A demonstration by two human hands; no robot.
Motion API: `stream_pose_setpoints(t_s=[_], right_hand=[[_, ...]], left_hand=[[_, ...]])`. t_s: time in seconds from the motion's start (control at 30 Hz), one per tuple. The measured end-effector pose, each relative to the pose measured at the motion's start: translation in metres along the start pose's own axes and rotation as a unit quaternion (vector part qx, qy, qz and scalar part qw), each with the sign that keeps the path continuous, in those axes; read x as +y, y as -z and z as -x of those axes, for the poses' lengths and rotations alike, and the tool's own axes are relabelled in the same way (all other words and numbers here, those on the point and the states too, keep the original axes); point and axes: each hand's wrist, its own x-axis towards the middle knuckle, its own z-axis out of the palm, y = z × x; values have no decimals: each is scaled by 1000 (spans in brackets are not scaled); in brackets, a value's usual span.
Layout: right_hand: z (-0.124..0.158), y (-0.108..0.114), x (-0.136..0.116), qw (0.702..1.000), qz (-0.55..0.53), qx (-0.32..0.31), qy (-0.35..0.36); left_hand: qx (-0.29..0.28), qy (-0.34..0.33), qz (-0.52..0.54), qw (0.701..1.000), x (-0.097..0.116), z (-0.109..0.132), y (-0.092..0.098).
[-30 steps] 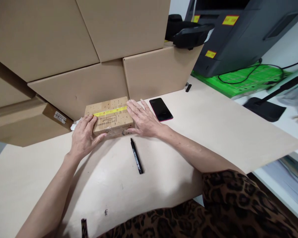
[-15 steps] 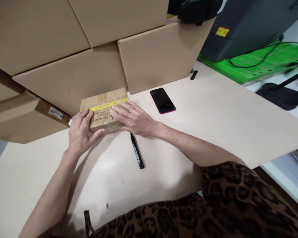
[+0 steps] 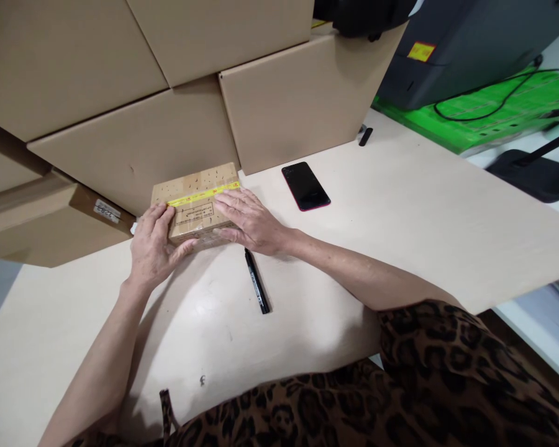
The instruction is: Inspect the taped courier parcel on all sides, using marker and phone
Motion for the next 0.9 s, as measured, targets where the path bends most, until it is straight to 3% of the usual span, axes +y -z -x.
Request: stream_pose_setpoints(t_s=[0.2,0.37,0.53,0.6,0.7,0.9], right_hand=[[0,6,-2,997,-57,-33,-34],[1,8,-16,999,-24,-37,-23],[-13,11,-44,997,22,16,68],[-25,11,-56,996,34,31,76],[-44,5,-73,995,53,52,67],[-62,-15,-98,988,78,117,61]], left_hand=[[-9,5,9,1000,-1,1,-2],[-1,21,-15,1000,6,-1,6],[68,14,31,997,46,-6,38],[96,-3,86,992,68,-7,51],[88,-4,121,989,93,-7,62],[112,35,167,979,104,-6,69]])
